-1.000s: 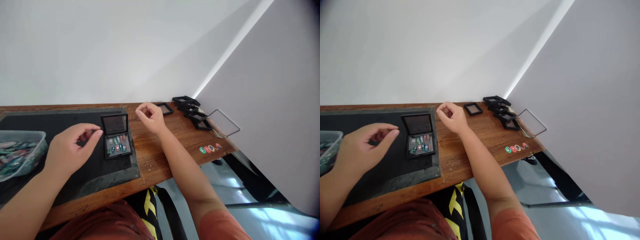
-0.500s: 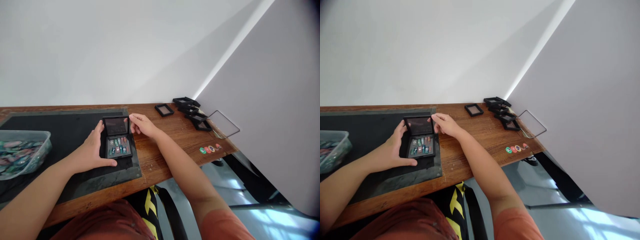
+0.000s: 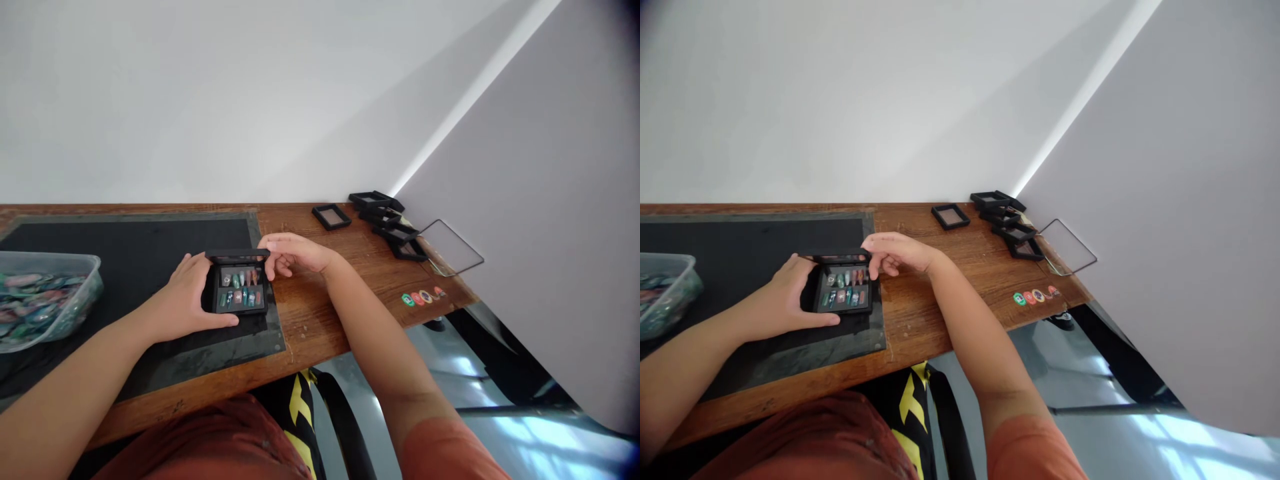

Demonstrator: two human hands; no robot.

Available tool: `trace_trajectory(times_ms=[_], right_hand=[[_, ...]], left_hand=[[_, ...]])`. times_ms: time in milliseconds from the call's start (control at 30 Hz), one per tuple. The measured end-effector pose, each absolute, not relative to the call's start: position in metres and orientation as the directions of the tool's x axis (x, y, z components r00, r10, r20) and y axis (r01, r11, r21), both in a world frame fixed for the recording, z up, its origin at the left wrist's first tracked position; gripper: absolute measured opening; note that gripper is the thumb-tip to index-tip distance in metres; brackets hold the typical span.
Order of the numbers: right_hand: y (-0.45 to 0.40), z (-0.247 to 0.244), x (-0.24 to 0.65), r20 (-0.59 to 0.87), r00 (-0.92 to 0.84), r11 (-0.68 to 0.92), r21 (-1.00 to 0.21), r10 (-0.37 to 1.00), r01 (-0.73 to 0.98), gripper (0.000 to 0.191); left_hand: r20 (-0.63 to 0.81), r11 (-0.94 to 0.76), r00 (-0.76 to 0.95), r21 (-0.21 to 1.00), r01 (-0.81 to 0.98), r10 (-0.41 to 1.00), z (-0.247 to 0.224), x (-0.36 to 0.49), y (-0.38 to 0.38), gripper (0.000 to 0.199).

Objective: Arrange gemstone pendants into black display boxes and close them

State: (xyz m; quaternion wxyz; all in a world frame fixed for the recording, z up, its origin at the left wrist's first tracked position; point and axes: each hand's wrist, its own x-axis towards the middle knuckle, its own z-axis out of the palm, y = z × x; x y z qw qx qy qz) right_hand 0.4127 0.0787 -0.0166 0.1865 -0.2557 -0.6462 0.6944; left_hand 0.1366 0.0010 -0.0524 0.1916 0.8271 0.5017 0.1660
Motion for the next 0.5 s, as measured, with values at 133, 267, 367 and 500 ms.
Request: trace_trajectory(times_ms=[133, 267, 367, 500], right_hand=[[0.080, -0.019, 0.413, -0.144, -0.845, -0.033, -0.988, 0.515, 0.148, 0.039], [0.077, -0.018, 0.412, -0.200, -0.859, 0.051, -0.966, 0.471, 0.253, 0.041], [0.073, -0.016, 0.410, -0.245, -0.845, 0.089, -0.942, 0.476, 0.323, 0.043], [0.068, -0.015, 0.407, -0.299, -0.823, 0.105, -0.913, 0.483, 0.393, 0.048]], left_hand=[[0.093, -0.418, 0.426, 0.462, 0.782, 0.900, -0.058, 0.133, 0.003, 0.116], [0.081, -0.450, 0.478, 0.505, 0.736, 0.874, -0.060, 0.126, 0.004, 0.110], [0.061, -0.433, 0.480, 0.543, 0.719, 0.875, -0.061, 0.122, 0.003, 0.108], [0.065, -0.407, 0.458, 0.579, 0.706, 0.886, -0.057, 0.127, 0.002, 0.097]])
